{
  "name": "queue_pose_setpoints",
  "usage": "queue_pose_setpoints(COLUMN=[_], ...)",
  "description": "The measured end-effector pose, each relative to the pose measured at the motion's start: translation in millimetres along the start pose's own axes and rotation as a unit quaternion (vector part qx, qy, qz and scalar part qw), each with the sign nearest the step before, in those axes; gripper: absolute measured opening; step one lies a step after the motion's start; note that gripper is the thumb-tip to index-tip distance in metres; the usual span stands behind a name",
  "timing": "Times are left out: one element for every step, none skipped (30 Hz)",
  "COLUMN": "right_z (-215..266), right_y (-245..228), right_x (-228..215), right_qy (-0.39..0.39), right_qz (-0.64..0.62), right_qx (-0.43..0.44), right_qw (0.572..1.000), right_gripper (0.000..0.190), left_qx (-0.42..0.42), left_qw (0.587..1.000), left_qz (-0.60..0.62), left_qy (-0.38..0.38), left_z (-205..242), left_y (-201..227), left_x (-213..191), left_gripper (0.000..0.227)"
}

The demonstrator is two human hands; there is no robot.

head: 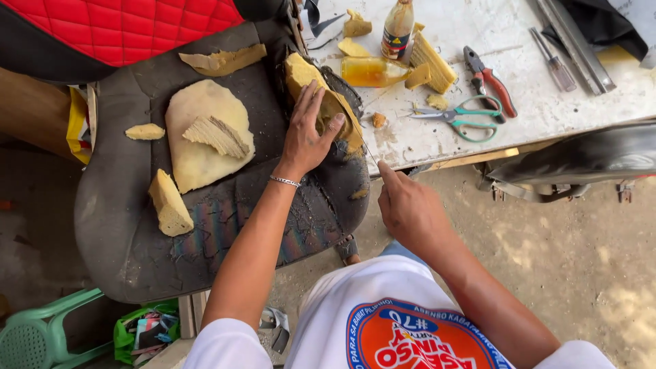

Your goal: Repairing the foam padding of a chair seat by trimming old foam and gluing new pieces.

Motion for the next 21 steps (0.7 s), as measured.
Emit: queue_pose_setpoints(right_z=[3.9,4.4,4.7,7.2,9.6,11.1,11.9,13.5,14.7,17.1,19.6,20.2,17.2,15.1,13.1,13.1,13.5,6.4,3.1,1.8,0.8], right_y=[-0.3,-0.4,-0.7,0.3,0.0,-0.3,0.4,0.5,1.0,4.6,9.5,14.9,23.2,36.5,50.6,59.7,67.9,76.5,79.7,82.1,84.1], right_x=[-0.3,-2.5,-4.9,-3.3,-3.1,-2.3,-6.0,-13.0,-20.0,-21.6,-28.9,-36.2,-39.0,-39.0,-38.5,-33.2,-27.7,-25.1,-25.8,-21.7,-17.4], right_qy=[-0.002,0.000,0.001,0.002,0.009,0.016,0.017,0.031,0.045,0.045,0.071,0.098,0.099,0.086,0.073,0.069,0.061,0.060,0.062,0.040,0.018], right_qz=[-0.001,-0.012,-0.022,-0.022,-0.026,-0.032,-0.033,-0.051,-0.069,-0.071,-0.090,-0.110,-0.112,-0.140,-0.167,-0.170,-0.185,-0.197,-0.198,-0.215,-0.231], right_qx=[0.003,0.001,0.000,0.000,-0.007,-0.014,-0.014,-0.019,-0.024,-0.023,-0.021,-0.021,-0.021,0.001,0.024,0.030,0.032,0.027,0.027,0.032,0.036], right_qw=[1.000,1.000,1.000,1.000,1.000,0.999,0.999,0.998,0.996,0.996,0.993,0.989,0.988,0.986,0.983,0.983,0.980,0.978,0.978,0.975,0.972], right_gripper=[0.053,0.053,0.054,0.054,0.053,0.052,0.052,0.052,0.053,0.053,0.053,0.053,0.053,0.053,0.053,0.053,0.053,0.053,0.053,0.054,0.056], left_qx=[-0.001,0.002,0.006,0.007,0.009,0.012,0.013,-0.002,-0.018,-0.018,-0.018,-0.016,-0.015,0.001,0.016,0.012,0.043,0.081,0.083,0.064,0.045], left_qw=[1.000,1.000,1.000,1.000,1.000,0.999,0.999,0.999,0.998,0.998,0.998,0.996,0.997,0.997,0.997,0.997,0.999,0.995,0.995,0.995,0.993], left_qz=[0.001,-0.002,-0.006,-0.006,0.014,0.034,0.033,0.031,0.030,0.029,0.029,0.028,0.026,0.032,0.039,0.039,0.005,-0.032,-0.033,-0.056,-0.078], left_qy=[-0.004,-0.005,-0.006,-0.006,0.004,0.014,0.013,0.030,0.047,0.045,0.061,0.078,0.078,0.074,0.071,0.064,0.008,-0.041,-0.041,-0.057,-0.074], left_z=[3.2,2.2,1.1,1.1,0.6,-0.7,-3.5,-5.0,-6.9,-7.8,-8.8,-12.1,-13.9,-14.3,-14.9,-16.5,-19.4,-28.4,-29.3,-25.1,-20.5], left_y=[2.2,4.5,6.9,6.3,6.1,4.9,4.9,1.7,-1.7,-1.8,-2.0,-2.9,8.5,23.6,38.6,46.4,62.0,76.7,69.8,59.4,48.8], left_x=[0.6,0.7,0.6,-0.5,-3.0,-5.7,-8.4,-14.1,-19.6,-22.2,-28.0,-34.5,-39.9,-43.7,-46.5,-43.4,-32.0,-22.5,-16.5,-8.8,-1.6], left_gripper=[0.088,0.086,0.085,0.085,0.082,0.079,0.079,0.084,0.088,0.088,0.087,0.085,0.085,0.081,0.076,0.076,0.081,0.087,0.087,0.083,0.080])
Point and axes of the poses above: each hand's wrist, its own z-axis away from the middle knuckle, its own x-axis out of the palm, y = z × x, the point moved 10 cm from there along -z, towards the middle knuckle, and after that the axes turned 9 degrees about x, right-handed, at the moved point
